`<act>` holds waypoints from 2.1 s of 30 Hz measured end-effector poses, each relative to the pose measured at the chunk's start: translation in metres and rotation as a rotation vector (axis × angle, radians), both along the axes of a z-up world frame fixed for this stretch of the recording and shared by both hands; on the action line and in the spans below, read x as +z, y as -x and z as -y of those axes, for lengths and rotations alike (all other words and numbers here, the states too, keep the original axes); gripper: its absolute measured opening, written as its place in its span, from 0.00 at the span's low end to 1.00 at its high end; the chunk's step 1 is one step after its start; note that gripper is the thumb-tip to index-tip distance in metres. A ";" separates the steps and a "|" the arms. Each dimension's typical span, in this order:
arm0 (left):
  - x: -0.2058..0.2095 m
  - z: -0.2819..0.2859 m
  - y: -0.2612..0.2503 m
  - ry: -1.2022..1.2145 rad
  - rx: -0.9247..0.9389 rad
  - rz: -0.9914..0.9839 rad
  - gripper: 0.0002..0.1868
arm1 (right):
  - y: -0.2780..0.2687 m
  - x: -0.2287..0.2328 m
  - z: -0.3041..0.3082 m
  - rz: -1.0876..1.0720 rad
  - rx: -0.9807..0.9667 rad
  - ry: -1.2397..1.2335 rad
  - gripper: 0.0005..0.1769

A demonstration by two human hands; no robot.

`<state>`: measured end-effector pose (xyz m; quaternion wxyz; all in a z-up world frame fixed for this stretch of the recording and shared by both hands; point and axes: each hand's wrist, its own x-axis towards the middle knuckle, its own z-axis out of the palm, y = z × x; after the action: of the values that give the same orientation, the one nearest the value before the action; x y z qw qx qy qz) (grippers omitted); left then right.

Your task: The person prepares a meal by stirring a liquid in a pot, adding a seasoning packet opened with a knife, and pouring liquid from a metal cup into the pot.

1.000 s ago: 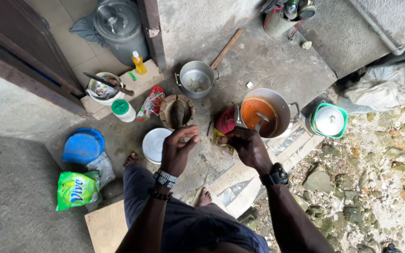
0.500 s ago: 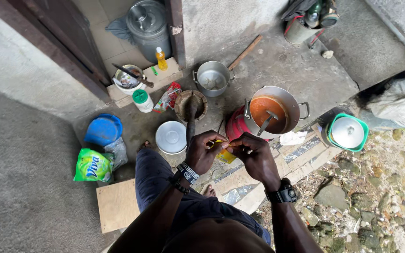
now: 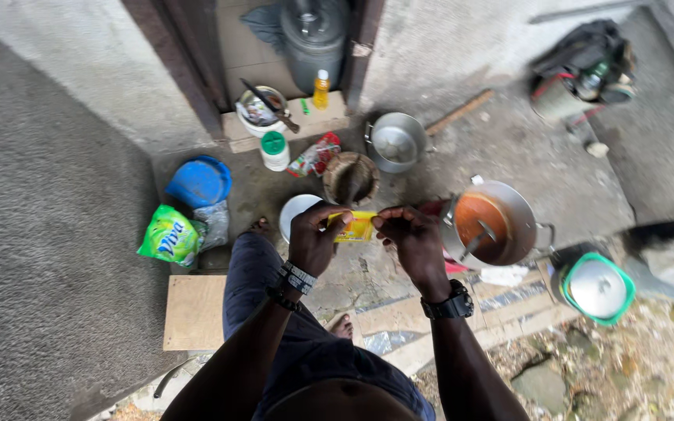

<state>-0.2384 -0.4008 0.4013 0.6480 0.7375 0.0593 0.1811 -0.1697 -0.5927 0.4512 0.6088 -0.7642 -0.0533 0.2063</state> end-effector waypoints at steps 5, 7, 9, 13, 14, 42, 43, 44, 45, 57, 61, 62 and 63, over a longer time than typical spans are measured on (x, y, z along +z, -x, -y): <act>-0.093 -0.089 -0.048 0.371 0.317 -0.035 0.09 | -0.047 -0.071 -0.051 -0.112 0.149 -0.043 0.10; -0.125 -0.126 -0.057 0.230 0.445 -0.025 0.09 | -0.062 -0.113 -0.072 -0.054 0.302 0.038 0.13; -0.145 -0.172 -0.083 0.252 0.556 -0.035 0.09 | -0.087 -0.151 -0.107 -0.115 0.342 0.033 0.13; -0.183 -0.230 -0.110 0.339 0.741 -0.168 0.09 | -0.114 -0.212 -0.169 -0.274 0.313 0.145 0.10; -0.191 -0.244 -0.118 0.270 0.777 -0.192 0.08 | -0.125 -0.224 -0.188 -0.237 0.328 0.225 0.10; -0.330 -0.366 -0.211 0.455 0.633 -0.338 0.12 | -0.364 -0.532 -0.402 0.224 0.119 0.849 0.11; -0.327 -0.366 -0.216 0.445 0.632 -0.315 0.12 | -0.350 -0.512 -0.390 0.206 0.100 0.696 0.11; -0.322 -0.366 -0.220 0.432 0.629 -0.292 0.12 | -0.334 -0.488 -0.380 0.186 0.080 0.540 0.12; -0.316 -0.362 -0.224 0.462 0.609 -0.267 0.12 | -0.316 -0.458 -0.367 -0.008 0.057 0.389 0.14; -0.118 -0.242 -0.194 0.052 0.274 -0.214 0.10 | -0.161 -0.100 -0.243 -0.167 -0.012 0.164 0.16; -0.057 -0.184 -0.164 0.036 0.246 -0.153 0.10 | -0.116 -0.025 -0.195 -0.052 0.031 0.245 0.17; -0.043 -0.169 -0.152 0.035 0.228 -0.102 0.09 | -0.101 -0.009 -0.180 -0.012 0.049 0.309 0.19; -0.029 -0.155 -0.140 -0.034 0.228 -0.048 0.08 | -0.085 0.006 -0.166 -0.014 0.043 0.334 0.17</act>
<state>-0.0979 -0.2459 0.3722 0.6092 0.7408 0.1551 0.2366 -0.0846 -0.4269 0.4573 0.4692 -0.8519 -0.0304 0.2307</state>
